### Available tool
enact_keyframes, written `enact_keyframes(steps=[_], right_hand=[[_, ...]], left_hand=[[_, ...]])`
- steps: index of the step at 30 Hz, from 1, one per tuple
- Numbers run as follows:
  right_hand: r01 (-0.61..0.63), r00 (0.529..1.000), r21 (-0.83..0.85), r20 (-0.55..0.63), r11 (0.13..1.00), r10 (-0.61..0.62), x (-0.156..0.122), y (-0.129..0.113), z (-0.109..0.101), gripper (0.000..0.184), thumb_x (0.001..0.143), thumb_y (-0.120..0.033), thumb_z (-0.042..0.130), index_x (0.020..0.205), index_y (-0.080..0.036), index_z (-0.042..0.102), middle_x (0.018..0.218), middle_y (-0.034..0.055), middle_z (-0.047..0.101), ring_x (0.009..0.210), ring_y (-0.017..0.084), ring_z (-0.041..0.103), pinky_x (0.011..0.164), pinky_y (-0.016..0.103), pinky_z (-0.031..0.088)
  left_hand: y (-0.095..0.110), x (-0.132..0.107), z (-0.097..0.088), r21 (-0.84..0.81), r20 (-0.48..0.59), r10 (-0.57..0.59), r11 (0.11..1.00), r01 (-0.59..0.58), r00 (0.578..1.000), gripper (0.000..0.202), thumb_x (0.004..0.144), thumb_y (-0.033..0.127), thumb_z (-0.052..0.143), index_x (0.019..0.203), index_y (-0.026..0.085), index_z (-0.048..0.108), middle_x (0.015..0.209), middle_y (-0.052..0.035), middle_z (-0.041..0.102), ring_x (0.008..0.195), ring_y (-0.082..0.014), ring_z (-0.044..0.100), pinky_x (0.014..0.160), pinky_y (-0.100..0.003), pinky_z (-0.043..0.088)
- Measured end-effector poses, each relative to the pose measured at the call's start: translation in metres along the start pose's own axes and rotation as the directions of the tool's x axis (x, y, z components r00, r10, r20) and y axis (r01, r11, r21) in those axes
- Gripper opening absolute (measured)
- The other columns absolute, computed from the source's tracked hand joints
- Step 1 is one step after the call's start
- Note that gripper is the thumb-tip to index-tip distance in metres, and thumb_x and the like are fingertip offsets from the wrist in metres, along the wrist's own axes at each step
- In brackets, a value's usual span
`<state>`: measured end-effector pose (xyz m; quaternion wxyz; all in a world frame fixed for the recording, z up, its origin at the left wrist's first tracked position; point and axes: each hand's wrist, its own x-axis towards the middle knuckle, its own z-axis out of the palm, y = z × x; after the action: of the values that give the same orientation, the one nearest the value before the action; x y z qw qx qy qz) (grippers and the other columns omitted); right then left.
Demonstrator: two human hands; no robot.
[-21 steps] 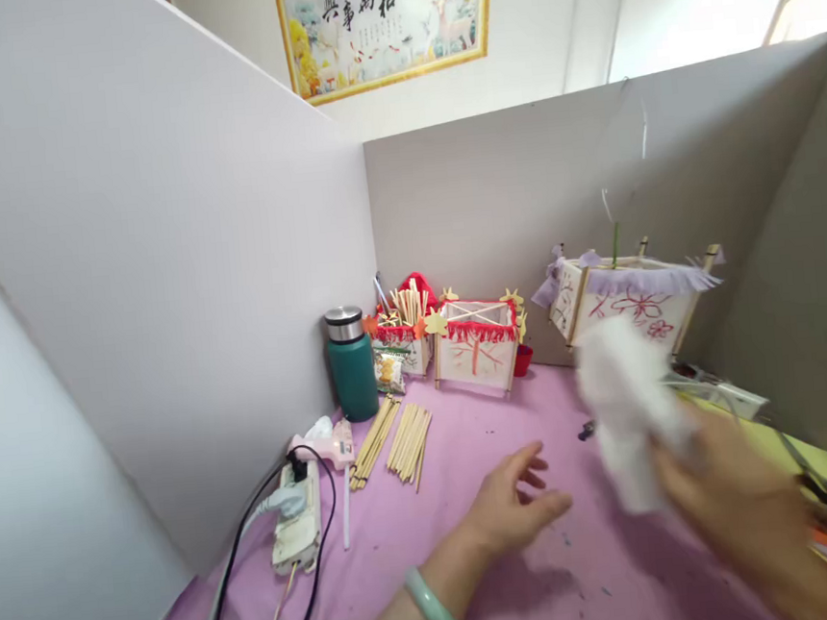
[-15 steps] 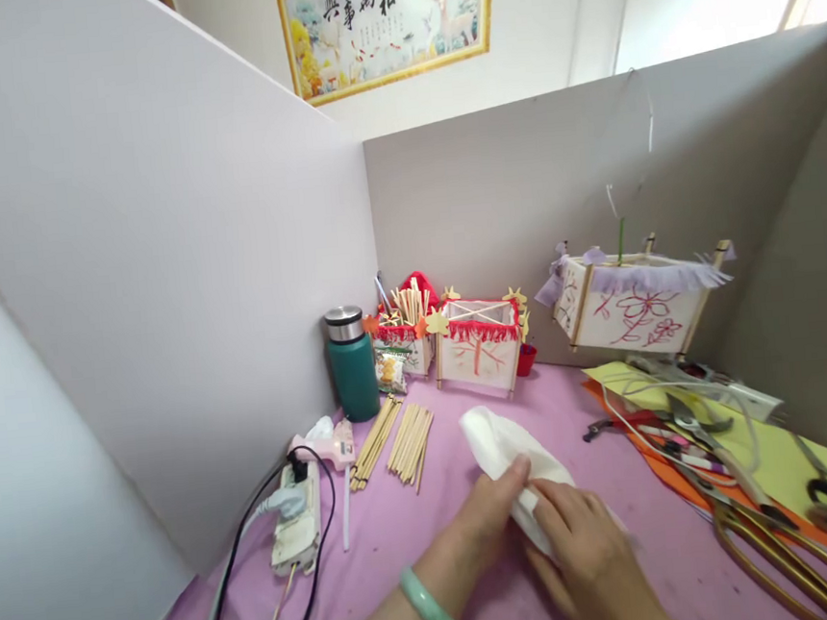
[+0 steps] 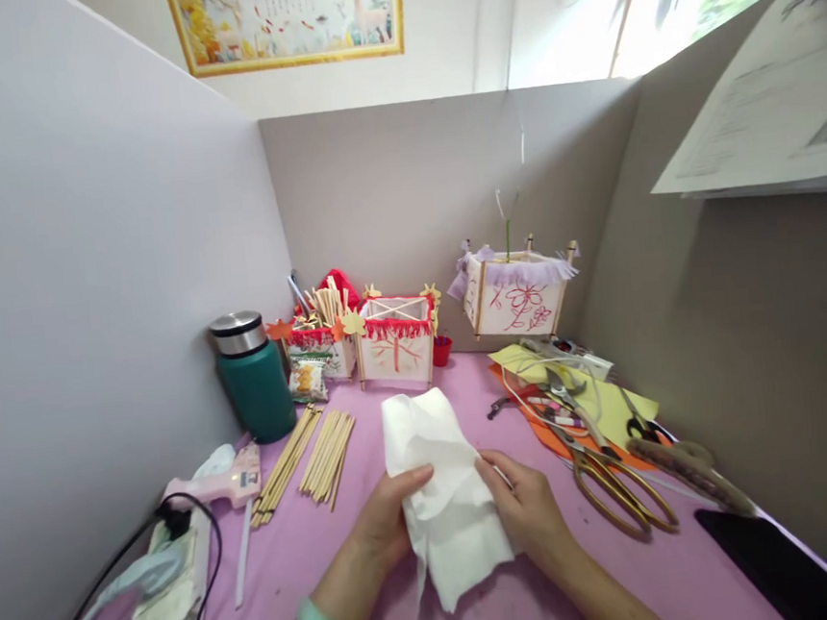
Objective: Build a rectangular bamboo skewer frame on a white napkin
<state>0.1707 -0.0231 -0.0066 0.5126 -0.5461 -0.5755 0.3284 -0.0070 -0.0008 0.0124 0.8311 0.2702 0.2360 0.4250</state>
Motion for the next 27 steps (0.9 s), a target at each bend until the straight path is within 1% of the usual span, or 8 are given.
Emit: enact_keyframes(steps=[3,6,8,14,17,21,23,27], right_hand=[[-0.141,0.990,0.210,0.009,0.967,0.143,0.001,-0.001,0.002,0.039,0.080,-0.053,0.053,0.093,-0.018,0.065,0.078,0.0029,0.066,0.070,0.018,0.057,0.061,0.025,0.043],[-0.232,0.971,0.248,0.109,0.940,0.211,0.003,0.001,0.006,0.041,0.078,-0.052,0.052,0.087,-0.015,0.066,0.074,0.0056,0.067,0.063,0.018,0.059,0.057,0.027,0.045],[-0.271,0.957,0.239,0.169,0.932,0.235,0.004,0.003,0.008,0.038,0.075,-0.049,0.055,0.083,-0.013,0.067,0.070,0.0063,0.067,0.059,0.018,0.058,0.055,0.027,0.044],[-0.153,0.985,0.143,0.097,0.978,0.140,0.002,0.005,0.007,0.030,0.076,-0.046,0.056,0.077,-0.018,0.067,0.070,0.0002,0.064,0.066,0.015,0.054,0.061,0.024,0.039],[-0.094,0.996,0.101,0.013,0.990,0.093,0.000,0.004,0.000,0.026,0.074,-0.046,0.061,0.073,-0.021,0.066,0.062,-0.0027,0.059,0.062,0.014,0.048,0.062,0.023,0.035],[-0.091,0.983,0.147,-0.148,0.985,0.113,0.006,0.002,-0.012,0.034,0.077,-0.052,0.056,0.064,-0.021,0.057,0.055,-0.0033,0.053,0.056,0.014,0.044,0.058,0.024,0.035],[-0.109,0.972,0.220,-0.180,0.969,0.151,0.013,0.002,-0.018,0.038,0.080,-0.057,0.049,0.069,-0.021,0.057,0.060,-0.0010,0.058,0.057,0.016,0.051,0.057,0.026,0.039],[-0.159,0.965,0.359,-0.142,0.920,0.223,0.024,0.006,-0.028,0.051,0.081,-0.060,0.042,0.088,-0.015,0.063,0.070,0.0077,0.068,0.060,0.023,0.063,0.057,0.034,0.047]], left_hand=[[0.003,-0.001,0.005,-0.097,0.089,-0.008,0.995,0.017,0.996,0.041,0.082,0.029,0.056,0.112,0.002,0.061,0.097,-0.0185,0.071,0.098,-0.0315,0.064,0.099,-0.044,0.038],[0.006,-0.001,0.011,-0.195,0.179,-0.003,0.980,0.038,0.984,0.051,0.085,0.044,0.049,0.121,0.007,0.056,0.106,-0.0169,0.069,0.107,-0.0312,0.060,0.101,-0.043,0.035],[0.006,0.000,0.013,-0.209,0.180,-0.004,0.977,0.042,0.984,0.051,0.087,0.043,0.048,0.126,0.011,0.052,0.109,-0.0150,0.068,0.108,-0.0303,0.059,0.101,-0.043,0.035],[0.004,0.001,0.008,-0.173,0.173,-0.241,0.947,0.271,0.955,0.065,0.083,0.053,0.048,0.126,0.005,0.051,0.105,-0.0188,0.069,0.102,-0.0336,0.062,0.097,-0.044,0.038],[0.004,0.000,0.005,-0.182,0.110,-0.261,0.943,0.277,0.959,0.056,0.082,0.042,0.052,0.124,0.003,0.052,0.099,-0.0181,0.071,0.097,-0.0333,0.064,0.094,-0.044,0.040],[0.008,-0.002,0.006,-0.187,-0.005,-0.166,0.969,0.162,0.986,0.050,0.076,0.021,0.054,0.121,0.001,0.054,0.092,-0.0163,0.073,0.093,-0.0322,0.066,0.093,-0.042,0.041],[0.010,-0.003,0.006,-0.180,-0.034,-0.140,0.975,0.132,0.990,0.051,0.075,0.020,0.054,0.121,-0.002,0.053,0.089,-0.0166,0.073,0.093,-0.0324,0.066,0.093,-0.042,0.041],[0.010,-0.004,0.006,-0.142,-0.078,-0.166,0.978,0.154,0.983,0.056,0.073,0.020,0.054,0.124,-0.004,0.049,0.089,-0.0180,0.073,0.091,-0.0329,0.067,0.092,-0.044,0.043]])
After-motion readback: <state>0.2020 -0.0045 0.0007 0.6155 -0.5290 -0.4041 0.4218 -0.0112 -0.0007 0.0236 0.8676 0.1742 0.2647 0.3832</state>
